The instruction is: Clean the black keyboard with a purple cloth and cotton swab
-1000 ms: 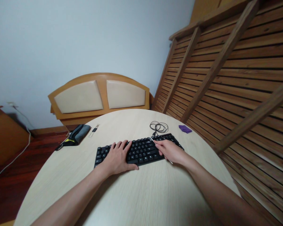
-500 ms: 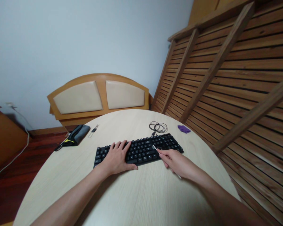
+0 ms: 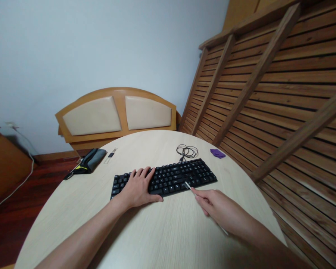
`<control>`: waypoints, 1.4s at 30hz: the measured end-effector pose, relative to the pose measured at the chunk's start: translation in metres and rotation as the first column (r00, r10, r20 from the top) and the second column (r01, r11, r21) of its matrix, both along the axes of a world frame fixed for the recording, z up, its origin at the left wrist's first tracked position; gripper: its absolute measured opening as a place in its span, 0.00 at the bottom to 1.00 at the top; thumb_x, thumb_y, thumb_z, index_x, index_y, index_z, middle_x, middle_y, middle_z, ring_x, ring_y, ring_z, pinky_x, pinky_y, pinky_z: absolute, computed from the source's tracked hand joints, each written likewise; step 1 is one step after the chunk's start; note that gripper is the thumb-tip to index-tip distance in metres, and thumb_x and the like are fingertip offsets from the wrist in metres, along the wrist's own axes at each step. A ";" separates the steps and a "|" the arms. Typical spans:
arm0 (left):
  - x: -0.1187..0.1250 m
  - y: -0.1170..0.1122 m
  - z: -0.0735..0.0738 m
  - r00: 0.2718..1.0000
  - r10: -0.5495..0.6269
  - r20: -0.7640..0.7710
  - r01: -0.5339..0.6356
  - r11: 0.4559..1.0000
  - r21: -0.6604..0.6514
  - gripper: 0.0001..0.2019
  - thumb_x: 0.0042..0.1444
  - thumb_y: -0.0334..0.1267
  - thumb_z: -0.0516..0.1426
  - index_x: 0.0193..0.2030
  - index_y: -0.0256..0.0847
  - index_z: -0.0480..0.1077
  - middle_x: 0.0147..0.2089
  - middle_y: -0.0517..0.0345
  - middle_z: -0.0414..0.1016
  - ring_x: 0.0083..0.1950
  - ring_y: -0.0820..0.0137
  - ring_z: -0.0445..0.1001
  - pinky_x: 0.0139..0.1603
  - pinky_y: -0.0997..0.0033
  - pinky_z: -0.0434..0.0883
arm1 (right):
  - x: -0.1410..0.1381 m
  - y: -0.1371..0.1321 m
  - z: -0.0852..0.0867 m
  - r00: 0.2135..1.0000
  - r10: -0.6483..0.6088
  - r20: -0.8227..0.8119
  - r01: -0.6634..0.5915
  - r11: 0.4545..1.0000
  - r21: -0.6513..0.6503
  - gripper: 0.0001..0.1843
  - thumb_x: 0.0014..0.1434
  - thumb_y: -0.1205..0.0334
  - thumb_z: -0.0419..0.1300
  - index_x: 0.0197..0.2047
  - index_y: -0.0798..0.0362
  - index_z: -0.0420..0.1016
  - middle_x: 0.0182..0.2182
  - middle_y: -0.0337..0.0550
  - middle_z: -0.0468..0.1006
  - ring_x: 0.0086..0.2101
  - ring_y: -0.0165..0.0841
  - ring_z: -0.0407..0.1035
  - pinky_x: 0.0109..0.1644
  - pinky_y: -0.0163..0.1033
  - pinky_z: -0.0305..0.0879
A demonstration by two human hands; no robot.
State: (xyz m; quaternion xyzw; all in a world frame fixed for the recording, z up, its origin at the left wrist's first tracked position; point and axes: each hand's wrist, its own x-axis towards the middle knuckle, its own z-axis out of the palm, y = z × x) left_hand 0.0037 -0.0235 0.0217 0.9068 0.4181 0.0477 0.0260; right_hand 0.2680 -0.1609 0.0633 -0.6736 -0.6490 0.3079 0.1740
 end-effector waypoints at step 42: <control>0.003 -0.003 0.006 1.000 0.006 0.016 -0.006 1.000 -0.019 0.61 0.44 0.78 0.56 0.75 0.34 0.53 0.73 0.34 0.57 0.70 0.39 0.59 0.70 0.33 0.53 | -0.037 0.097 0.039 0.821 0.141 0.553 -0.195 0.980 0.041 0.16 0.68 0.61 0.53 0.50 0.46 0.82 0.43 0.47 0.85 0.44 0.43 0.79 0.42 0.41 0.67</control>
